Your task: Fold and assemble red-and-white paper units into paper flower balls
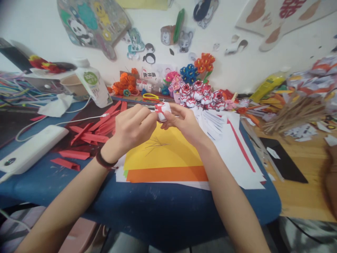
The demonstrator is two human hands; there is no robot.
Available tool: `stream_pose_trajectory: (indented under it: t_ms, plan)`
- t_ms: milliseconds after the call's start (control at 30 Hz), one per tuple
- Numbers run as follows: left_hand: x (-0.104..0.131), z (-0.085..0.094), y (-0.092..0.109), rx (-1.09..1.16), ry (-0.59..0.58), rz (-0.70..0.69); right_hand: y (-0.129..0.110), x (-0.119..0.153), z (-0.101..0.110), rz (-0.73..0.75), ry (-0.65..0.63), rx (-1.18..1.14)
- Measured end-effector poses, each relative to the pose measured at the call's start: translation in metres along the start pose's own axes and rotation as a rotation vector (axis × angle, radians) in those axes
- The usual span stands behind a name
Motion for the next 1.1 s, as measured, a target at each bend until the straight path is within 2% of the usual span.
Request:
stream_pose_trajectory:
  t_ms: [100,167,233,300,367,467,567,767,933,1100]
  plan:
    - [0.000,0.003,0.004,0.029,0.040,0.022,-0.001,0.000,0.003,0.015,0.041,-0.003]
    - [-0.001,0.004,-0.008,0.185,0.058,0.152,-0.002,0.000,0.005,0.023,0.060,-0.011]
    - [0.002,0.002,-0.028,0.434,0.080,0.351,-0.003,0.000,0.007,0.030,0.066,-0.023]
    - [0.008,-0.010,-0.048,0.731,0.078,0.565,-0.004,0.000,0.008,0.028,0.061,-0.030]
    - [0.016,-0.028,-0.059,0.999,0.036,0.749,-0.003,0.001,0.007,0.018,0.051,-0.037]
    - [0.023,-0.046,-0.062,1.237,-0.010,0.890,-0.001,0.001,0.005,0.009,0.028,-0.054]
    - [0.026,-0.052,-0.061,1.275,-0.019,0.910,-0.002,0.001,0.004,0.020,0.023,-0.070]
    - [0.030,-0.052,-0.060,1.150,-0.001,0.911,-0.002,0.000,0.006,0.020,0.048,-0.041]
    - [0.021,-0.035,-0.054,0.808,0.000,0.769,-0.002,0.000,0.003,0.023,0.049,-0.070]
    - [0.010,-0.024,-0.039,0.626,0.011,0.575,0.000,0.000,-0.001,0.027,0.013,-0.066]
Point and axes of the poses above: each hand's wrist, its own x-axis away from the middle knuckle, its own z-axis out of the back of the hand, y = z × x, the point moved 10 cm from there along -x, towards the middle knuckle, and after that the axes turned 6 degrees about x, right-handed, at the moved point
